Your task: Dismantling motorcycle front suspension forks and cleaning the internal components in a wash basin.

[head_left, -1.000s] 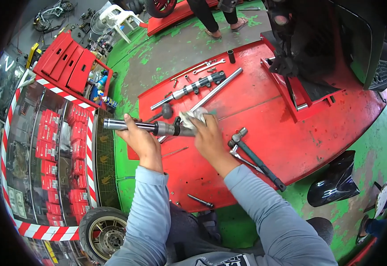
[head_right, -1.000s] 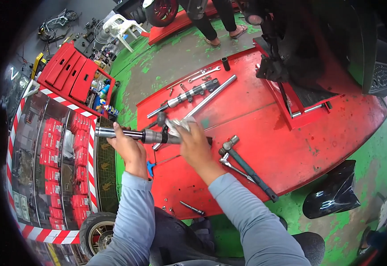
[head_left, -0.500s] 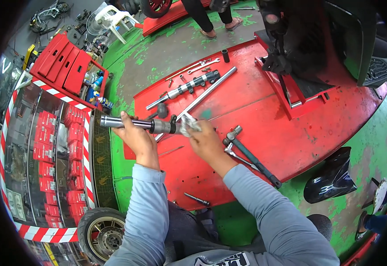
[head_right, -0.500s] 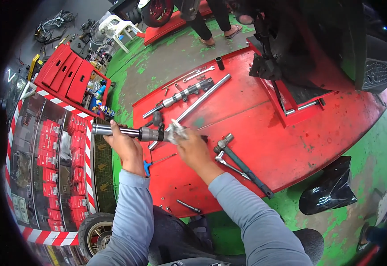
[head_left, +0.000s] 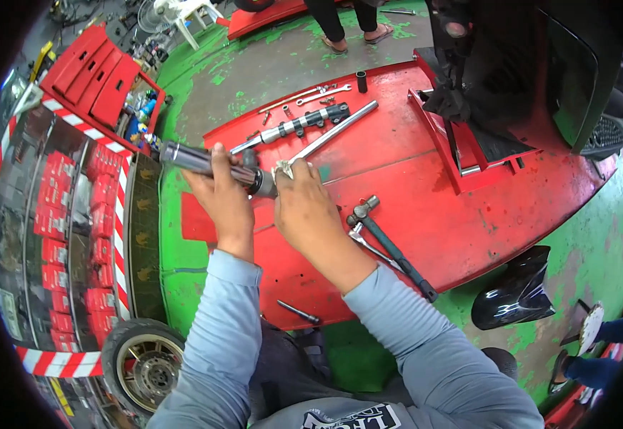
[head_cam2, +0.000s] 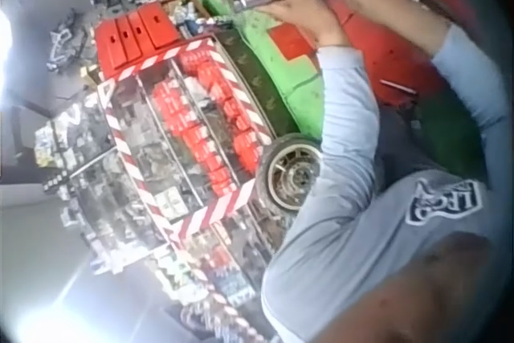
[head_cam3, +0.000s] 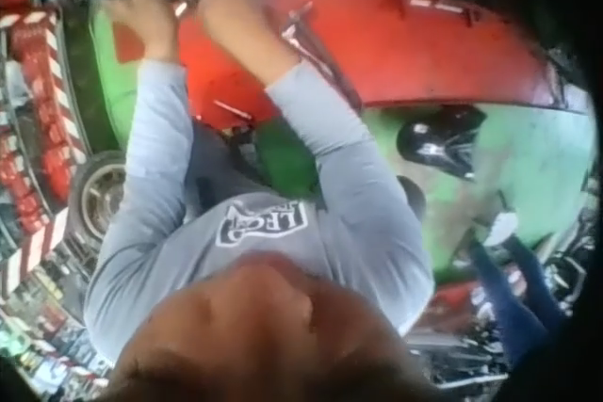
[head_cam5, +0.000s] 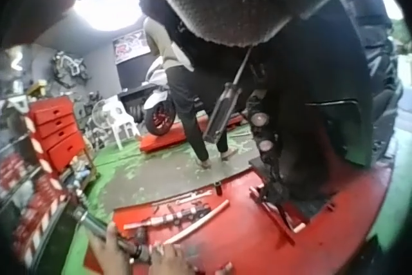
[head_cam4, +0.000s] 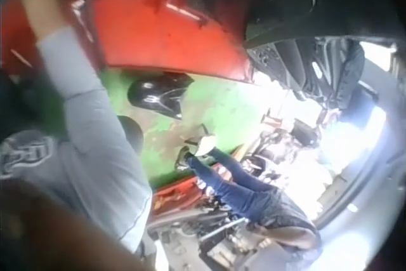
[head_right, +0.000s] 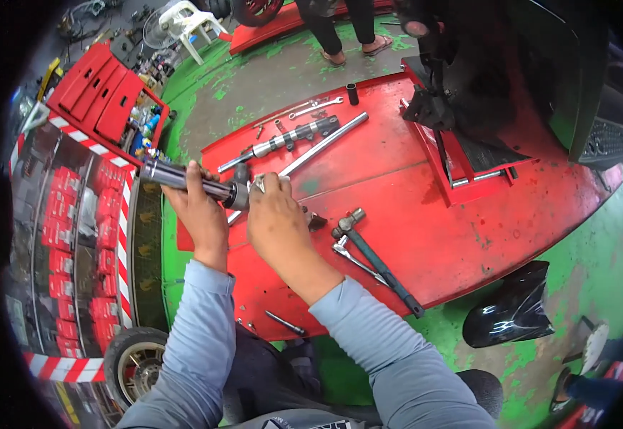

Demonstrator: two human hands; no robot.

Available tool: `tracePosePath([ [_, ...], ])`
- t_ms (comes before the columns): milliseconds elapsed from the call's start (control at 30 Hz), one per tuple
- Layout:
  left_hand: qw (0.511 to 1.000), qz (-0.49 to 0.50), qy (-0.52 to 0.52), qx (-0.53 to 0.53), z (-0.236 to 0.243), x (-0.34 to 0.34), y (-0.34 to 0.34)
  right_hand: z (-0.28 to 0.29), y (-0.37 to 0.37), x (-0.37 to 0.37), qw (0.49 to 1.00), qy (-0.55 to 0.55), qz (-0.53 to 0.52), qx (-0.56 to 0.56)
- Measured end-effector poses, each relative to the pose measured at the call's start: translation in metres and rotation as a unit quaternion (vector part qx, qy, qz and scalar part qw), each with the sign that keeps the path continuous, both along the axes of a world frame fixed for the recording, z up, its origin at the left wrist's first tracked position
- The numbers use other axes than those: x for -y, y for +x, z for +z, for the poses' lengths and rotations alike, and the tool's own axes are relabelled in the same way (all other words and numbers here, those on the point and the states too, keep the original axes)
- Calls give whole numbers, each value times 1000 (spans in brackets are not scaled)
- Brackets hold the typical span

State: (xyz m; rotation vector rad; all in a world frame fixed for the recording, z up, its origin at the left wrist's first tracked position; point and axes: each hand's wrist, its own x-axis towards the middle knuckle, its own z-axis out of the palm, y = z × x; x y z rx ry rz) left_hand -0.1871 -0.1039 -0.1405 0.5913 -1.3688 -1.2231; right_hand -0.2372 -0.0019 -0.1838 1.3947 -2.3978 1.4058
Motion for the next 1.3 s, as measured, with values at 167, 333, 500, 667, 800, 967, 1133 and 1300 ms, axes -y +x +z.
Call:
tracePosePath([
  [167, 999, 30, -2, 17, 4, -6, -16, -43, 17, -15, 996, -86, -26, -2],
  [333, 998, 46, -30, 28, -1, 6, -15, -100, 31, -33, 991, -73, 53, 101],
  [500, 998, 56, -9, 1, -4, 5, -12, -74, 5, -32, 974, -190, -31, 121],
  [667, 998, 65, 5, -2, 0, 4, -14, -23, 11, 3, 994, -88, -7, 68],
  [800, 993, 118, -9, 18, -6, 22, -8, -63, 27, 8, 992, -126, -10, 9],
  [967, 986, 167, 0, -29, -25, 69, 13, -128, 13, -1, 994, -64, 0, 93],
  [1133, 981, 184, 47, -40, -39, 94, 40, -66, 26, 10, 984, -139, -31, 108],
  [1300, 984, 151, 65, -63, -30, 88, 27, -72, 50, 48, 976, -124, -18, 177],
])
